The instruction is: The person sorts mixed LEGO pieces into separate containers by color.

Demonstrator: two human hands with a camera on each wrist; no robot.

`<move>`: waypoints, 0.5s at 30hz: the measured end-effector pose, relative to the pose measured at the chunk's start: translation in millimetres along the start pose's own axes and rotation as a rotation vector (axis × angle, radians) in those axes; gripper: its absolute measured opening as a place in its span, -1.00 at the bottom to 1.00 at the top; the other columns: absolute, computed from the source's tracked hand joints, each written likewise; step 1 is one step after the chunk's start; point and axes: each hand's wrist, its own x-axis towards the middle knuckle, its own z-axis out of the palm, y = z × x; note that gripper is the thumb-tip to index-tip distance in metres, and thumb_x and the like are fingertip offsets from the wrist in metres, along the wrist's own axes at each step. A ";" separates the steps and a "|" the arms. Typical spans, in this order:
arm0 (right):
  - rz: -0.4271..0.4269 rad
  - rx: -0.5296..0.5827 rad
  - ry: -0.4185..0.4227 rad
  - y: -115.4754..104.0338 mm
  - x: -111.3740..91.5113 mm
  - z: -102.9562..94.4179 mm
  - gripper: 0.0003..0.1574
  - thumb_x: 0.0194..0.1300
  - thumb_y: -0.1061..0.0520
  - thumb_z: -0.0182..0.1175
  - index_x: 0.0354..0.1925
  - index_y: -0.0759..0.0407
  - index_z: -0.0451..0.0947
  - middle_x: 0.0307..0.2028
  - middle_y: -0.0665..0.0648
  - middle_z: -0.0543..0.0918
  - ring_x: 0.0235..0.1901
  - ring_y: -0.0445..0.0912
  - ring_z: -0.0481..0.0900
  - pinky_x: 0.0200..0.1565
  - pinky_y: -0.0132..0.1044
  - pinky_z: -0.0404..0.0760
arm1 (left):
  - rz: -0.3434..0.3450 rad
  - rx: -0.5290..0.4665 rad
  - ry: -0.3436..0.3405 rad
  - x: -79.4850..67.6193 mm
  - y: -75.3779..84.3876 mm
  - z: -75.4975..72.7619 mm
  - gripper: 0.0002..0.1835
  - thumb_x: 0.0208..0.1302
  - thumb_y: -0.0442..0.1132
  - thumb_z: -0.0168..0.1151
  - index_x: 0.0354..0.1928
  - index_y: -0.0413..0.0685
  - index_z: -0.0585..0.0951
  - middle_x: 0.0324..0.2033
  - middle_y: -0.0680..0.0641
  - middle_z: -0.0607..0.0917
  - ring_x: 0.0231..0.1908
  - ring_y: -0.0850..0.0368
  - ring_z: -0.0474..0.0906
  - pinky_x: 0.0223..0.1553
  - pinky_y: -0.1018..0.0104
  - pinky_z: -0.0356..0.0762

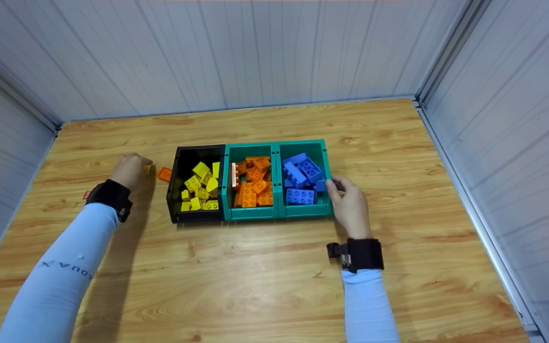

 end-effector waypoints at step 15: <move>-0.013 -0.027 0.014 -0.5 1.3 0.8 -0.31 0.52 -0.20 -0.02 0.27 0.31 0.47 0.18 0.35 0.55 0.24 0.23 0.44 0.17 0.10 0.48 | -0.052 -0.286 0.023 -26.5 15.5 -12.5 -0.71 0.34 -0.52 0.16 0.07 -0.48 0.60 0.01 -0.47 0.57 0.03 -0.38 0.49 0.05 -0.14 0.50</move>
